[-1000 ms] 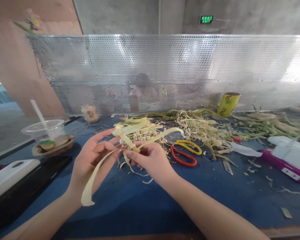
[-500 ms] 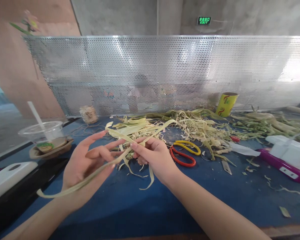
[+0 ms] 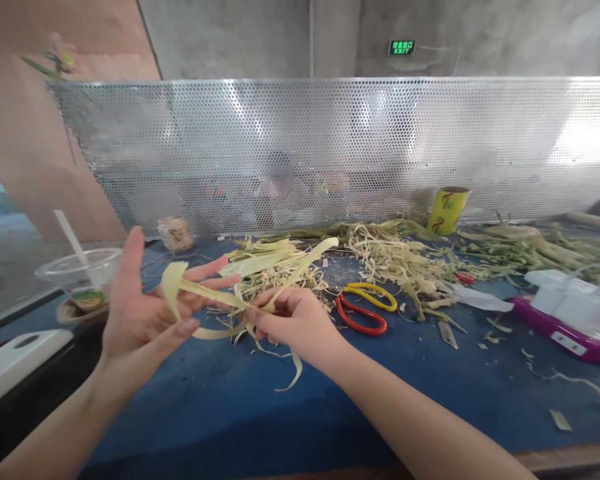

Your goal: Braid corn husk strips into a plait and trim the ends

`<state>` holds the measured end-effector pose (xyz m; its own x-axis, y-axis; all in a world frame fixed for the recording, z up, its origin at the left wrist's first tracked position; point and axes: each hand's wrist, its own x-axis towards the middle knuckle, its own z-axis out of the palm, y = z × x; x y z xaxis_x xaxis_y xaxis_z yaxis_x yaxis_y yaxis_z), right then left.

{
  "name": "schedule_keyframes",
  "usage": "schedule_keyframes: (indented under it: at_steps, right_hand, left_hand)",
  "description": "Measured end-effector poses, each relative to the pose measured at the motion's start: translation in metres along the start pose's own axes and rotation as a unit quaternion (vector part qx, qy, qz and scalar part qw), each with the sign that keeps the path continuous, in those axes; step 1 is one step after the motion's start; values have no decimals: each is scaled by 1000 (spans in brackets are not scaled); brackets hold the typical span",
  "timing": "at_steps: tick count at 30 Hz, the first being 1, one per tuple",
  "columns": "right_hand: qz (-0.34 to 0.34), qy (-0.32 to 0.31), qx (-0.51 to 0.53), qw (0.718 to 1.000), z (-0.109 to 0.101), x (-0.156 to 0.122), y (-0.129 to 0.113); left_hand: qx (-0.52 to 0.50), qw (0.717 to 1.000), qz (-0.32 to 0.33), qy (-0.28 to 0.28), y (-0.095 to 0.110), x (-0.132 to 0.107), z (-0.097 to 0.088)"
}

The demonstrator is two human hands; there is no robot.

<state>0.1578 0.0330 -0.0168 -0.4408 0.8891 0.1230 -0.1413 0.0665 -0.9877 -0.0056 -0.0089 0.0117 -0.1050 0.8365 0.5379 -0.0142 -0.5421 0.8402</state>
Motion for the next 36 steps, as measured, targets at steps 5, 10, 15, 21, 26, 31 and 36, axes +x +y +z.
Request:
schedule_keyframes:
  at_steps: [5, 10, 15, 21, 26, 31, 36]
  right_hand:
    - [-8, -4, -38, 999, 4, -1, 0]
    - [-2, 31, -20, 999, 0, 1, 4]
    - [-22, 26, 25, 999, -3, 4, 6]
    - [-30, 33, 68, 997, -2, 5, 1]
    - [-19, 6, 120, 993, -4, 4, -2]
    - [-31, 33, 104, 994, -3, 5, 4]
    - [-23, 37, 89, 995, -4, 6, 6]
  left_hand:
    - [73, 995, -64, 28, -5, 2, 2]
    - [81, 992, -69, 64, -2, 8, 0]
    - [82, 992, -47, 84, -3, 13, -7]
    - [48, 991, -75, 103, -5, 17, -14]
    - [42, 992, -60, 102, -9, 18, -14]
    - [29, 994, -46, 98, -11, 19, -12]
    - [15, 988, -65, 142, -9, 20, -10]
